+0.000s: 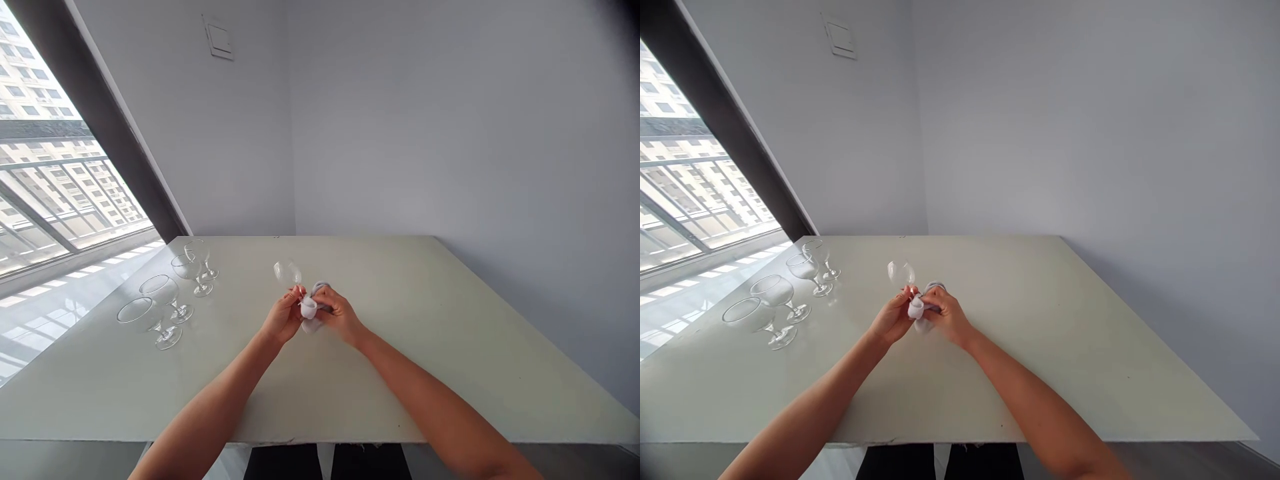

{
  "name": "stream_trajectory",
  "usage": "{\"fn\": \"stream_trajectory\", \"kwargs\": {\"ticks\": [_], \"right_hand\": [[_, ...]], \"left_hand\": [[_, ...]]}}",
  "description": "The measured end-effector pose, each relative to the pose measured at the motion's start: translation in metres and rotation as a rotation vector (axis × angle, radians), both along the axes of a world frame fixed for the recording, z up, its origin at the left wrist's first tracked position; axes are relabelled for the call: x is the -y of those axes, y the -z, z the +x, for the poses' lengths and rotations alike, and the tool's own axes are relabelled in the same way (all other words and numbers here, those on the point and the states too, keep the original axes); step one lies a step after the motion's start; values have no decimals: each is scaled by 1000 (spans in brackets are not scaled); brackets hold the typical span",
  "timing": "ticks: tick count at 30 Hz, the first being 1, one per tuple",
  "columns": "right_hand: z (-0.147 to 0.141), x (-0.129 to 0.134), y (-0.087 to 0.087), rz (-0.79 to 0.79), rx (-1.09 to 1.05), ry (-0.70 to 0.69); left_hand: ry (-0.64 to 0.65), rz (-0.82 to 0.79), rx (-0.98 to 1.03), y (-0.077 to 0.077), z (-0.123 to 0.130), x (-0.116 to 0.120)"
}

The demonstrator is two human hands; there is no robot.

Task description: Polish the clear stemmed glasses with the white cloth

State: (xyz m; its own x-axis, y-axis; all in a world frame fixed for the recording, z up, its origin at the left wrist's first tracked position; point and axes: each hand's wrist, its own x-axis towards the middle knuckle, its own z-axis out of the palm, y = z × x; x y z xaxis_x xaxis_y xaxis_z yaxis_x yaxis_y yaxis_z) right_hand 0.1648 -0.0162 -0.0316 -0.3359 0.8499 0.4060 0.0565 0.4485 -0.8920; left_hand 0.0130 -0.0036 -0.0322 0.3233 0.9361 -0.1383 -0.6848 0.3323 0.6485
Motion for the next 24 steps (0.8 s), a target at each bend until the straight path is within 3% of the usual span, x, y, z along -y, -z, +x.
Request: {"fn": "stream_trajectory", "kwargs": {"ticks": [4,7,10,13,16,19,24], "right_hand": [[-3,0,1,-552,-520,-79],[-15,5,4,-778,-727,-45],[-27,12,7,-897,-720,-45],[-32,18,9,-950,-514,-35],[-27,19,12,-863,-117,-51],[-11,16,11,-630,267,-29],[10,7,-4,-38,655,394]], "left_hand": [[6,118,75,-6,2,3],[-98,231,-100,-10,4,7],[-248,398,-481,-10,7,11],[-355,497,-791,-9,7,11],[-435,474,-873,-4,1,4],[-508,404,-897,3,-9,-5],[-517,368,-901,10,-12,-10]]}}
